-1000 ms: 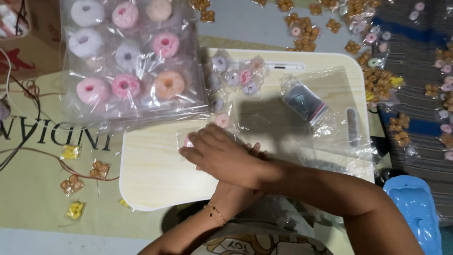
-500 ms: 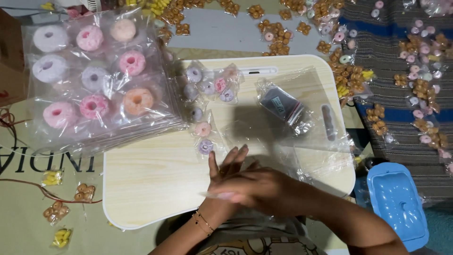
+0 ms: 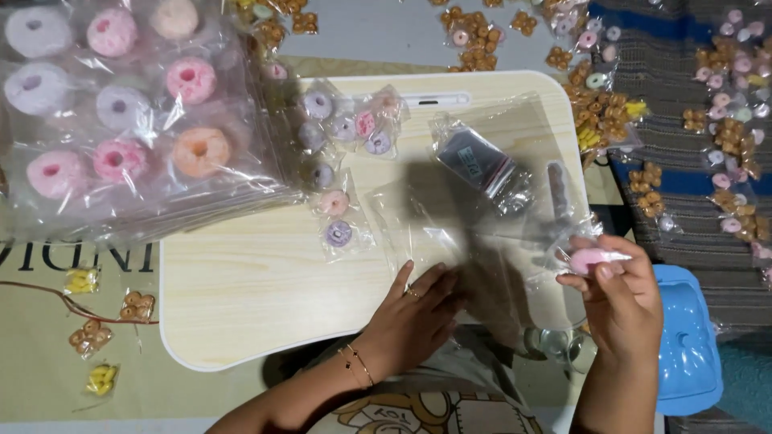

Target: Packaging small donut-shaped items into plastic bags on a low workspace.

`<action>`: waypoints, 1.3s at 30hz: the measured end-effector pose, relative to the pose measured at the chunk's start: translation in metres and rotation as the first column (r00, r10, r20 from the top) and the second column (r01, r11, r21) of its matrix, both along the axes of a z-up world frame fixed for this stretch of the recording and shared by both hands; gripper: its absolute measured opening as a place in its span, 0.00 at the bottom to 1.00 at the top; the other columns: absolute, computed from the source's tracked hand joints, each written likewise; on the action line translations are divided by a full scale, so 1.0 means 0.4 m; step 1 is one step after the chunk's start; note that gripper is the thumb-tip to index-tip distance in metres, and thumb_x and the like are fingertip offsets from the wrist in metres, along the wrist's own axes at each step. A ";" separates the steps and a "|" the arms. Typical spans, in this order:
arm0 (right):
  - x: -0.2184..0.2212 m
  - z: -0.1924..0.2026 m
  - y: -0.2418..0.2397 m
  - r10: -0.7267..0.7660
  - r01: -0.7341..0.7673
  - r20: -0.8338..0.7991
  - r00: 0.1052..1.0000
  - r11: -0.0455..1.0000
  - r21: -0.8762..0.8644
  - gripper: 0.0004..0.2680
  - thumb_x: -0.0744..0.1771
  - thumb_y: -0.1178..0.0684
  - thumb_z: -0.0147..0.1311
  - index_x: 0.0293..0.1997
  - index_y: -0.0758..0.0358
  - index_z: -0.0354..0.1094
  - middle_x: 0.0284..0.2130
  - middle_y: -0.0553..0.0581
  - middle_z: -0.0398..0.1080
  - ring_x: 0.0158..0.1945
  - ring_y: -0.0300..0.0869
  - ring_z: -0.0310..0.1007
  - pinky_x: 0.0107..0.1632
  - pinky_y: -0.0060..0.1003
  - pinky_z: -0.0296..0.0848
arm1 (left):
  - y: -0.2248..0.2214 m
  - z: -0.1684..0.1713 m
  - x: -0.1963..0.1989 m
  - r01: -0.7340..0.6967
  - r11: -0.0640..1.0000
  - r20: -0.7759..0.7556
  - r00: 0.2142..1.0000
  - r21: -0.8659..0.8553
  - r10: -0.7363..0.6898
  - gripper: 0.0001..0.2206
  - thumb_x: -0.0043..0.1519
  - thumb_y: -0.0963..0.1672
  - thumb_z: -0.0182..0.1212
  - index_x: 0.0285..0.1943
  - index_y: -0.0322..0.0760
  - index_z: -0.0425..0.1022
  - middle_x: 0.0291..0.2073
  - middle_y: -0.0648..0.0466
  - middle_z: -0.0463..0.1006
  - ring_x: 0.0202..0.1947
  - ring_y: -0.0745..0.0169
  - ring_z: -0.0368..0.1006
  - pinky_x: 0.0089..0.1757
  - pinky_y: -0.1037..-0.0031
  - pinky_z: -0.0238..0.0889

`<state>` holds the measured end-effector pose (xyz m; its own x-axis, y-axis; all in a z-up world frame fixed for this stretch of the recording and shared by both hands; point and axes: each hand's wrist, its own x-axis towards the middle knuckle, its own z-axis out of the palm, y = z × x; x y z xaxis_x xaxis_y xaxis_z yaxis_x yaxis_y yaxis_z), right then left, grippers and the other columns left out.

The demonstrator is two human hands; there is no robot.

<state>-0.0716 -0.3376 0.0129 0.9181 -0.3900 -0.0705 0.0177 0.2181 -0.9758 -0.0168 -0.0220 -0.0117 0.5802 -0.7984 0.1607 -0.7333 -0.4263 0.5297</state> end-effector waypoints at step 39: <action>0.029 -0.049 0.346 0.508 -0.201 -0.020 0.861 0.304 -0.931 0.22 0.62 0.54 0.70 0.62 0.64 0.68 0.65 0.62 0.61 0.71 0.55 0.60 0.67 0.45 0.73 | 0.057 0.079 0.049 -0.289 0.943 -0.062 0.957 -0.164 0.283 0.24 0.71 0.50 0.45 0.76 0.41 0.57 0.74 0.45 0.58 0.75 0.43 0.50 0.71 0.45 0.32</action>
